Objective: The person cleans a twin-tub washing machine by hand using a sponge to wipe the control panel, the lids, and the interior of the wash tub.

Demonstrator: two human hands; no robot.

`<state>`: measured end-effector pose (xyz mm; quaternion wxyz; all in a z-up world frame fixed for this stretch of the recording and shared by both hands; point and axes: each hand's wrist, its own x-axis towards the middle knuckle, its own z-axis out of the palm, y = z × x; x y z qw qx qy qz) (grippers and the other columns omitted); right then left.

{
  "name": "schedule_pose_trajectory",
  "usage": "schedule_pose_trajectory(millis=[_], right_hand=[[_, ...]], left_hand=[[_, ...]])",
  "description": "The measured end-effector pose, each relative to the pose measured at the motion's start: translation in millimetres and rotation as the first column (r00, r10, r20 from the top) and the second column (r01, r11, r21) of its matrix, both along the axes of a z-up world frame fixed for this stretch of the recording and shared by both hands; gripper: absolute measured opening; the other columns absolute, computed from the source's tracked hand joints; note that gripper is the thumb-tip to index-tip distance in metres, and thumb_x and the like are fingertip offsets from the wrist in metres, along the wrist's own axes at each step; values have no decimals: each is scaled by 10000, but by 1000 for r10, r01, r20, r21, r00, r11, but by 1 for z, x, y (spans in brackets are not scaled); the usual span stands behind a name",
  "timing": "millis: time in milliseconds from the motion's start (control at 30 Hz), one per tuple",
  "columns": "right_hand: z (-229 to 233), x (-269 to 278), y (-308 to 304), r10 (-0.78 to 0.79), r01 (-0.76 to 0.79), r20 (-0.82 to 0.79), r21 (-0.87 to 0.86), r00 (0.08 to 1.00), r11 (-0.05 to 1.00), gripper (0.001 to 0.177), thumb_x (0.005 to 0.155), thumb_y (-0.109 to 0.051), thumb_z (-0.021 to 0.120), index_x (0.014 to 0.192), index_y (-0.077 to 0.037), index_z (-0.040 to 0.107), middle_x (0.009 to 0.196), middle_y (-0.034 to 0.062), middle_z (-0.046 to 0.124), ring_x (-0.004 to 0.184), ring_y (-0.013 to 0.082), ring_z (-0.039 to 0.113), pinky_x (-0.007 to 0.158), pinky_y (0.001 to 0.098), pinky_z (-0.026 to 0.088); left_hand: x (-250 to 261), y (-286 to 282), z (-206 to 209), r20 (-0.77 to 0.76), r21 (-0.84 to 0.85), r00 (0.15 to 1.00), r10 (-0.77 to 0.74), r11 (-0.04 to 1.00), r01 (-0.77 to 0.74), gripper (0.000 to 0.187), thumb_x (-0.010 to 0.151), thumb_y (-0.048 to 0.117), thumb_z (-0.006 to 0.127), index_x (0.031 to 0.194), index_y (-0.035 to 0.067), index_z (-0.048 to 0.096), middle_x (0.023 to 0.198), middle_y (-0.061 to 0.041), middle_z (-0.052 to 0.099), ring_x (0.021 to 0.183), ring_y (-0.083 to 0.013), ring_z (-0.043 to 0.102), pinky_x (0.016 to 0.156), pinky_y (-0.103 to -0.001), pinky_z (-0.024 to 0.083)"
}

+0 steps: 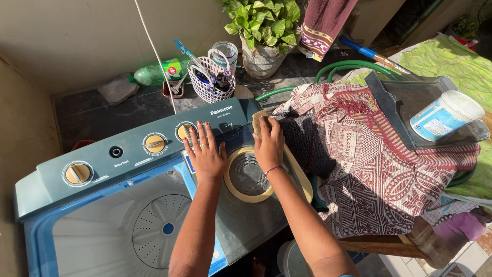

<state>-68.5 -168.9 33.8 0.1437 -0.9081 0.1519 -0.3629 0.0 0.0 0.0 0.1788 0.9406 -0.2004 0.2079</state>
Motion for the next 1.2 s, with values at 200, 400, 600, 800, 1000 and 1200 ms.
schedule_pose_trajectory(millis=[200, 400, 600, 800, 1000, 1200], right_hand=[[-3, 51, 34, 446, -461, -160, -71, 881, 885, 568, 894, -116, 698, 1444, -140, 560, 1396, 135, 513, 1270, 366, 540, 1071, 471, 444], [-18, 73, 22, 649, -663, -215, 9, 730, 749, 383, 906, -40, 644, 1245, -184, 751, 1296, 65, 674, 1266, 269, 576, 1183, 430, 414], [-13, 54, -45, 586, -650, -362, -77, 725, 756, 377, 707, 28, 659, 893, -227, 865, 1158, -19, 770, 1315, 292, 536, 1151, 518, 310], [-27, 54, -68, 325, -333, -219, 0, 920, 943, 330, 811, 72, 617, 836, -187, 821, 1203, -29, 768, 1194, 278, 583, 1043, 364, 480], [-22, 51, 19, 459, -459, -234, 56, 857, 887, 140, 779, 2, 662, 793, -115, 737, 1078, -23, 750, 1140, 272, 609, 930, 384, 535], [-9, 42, -15, 494, -501, -214, 23, 843, 865, 109, 799, -12, 658, 764, -109, 690, 1104, -49, 744, 1142, 287, 610, 905, 383, 524]], left_hand=[[5, -4, 2, -154, 3, 985, 78, 997, -78, 903, 925, 490, 505, 1581, -66, 230, 1685, -213, 210, 1580, -347, 94, 1256, -555, 41], [8, -6, 0, -194, 119, 978, 82, 991, -59, 819, 968, 524, 428, 1566, -4, 242, 1671, -232, 194, 1578, -370, 60, 1244, -557, 5], [10, -6, -3, -112, 68, 993, -44, 996, 52, 914, 945, 641, 451, 1581, 4, 294, 1681, -171, 224, 1577, -326, 83, 1261, -527, 11], [12, -9, -10, -102, 57, 993, -59, 996, 65, 922, 936, 659, 477, 1579, 23, 303, 1677, -173, 224, 1572, -328, 98, 1251, -563, 13], [12, -8, -5, -92, 187, 996, -8, 982, 25, 977, 899, 675, 481, 1587, 9, 292, 1675, -154, 220, 1565, -314, 95, 1241, -556, -5], [10, -7, 5, -281, 151, 959, -46, 984, 92, 1008, 871, 694, 462, 1564, -7, 248, 1668, -164, 173, 1552, -305, 68, 1225, -538, -30]])
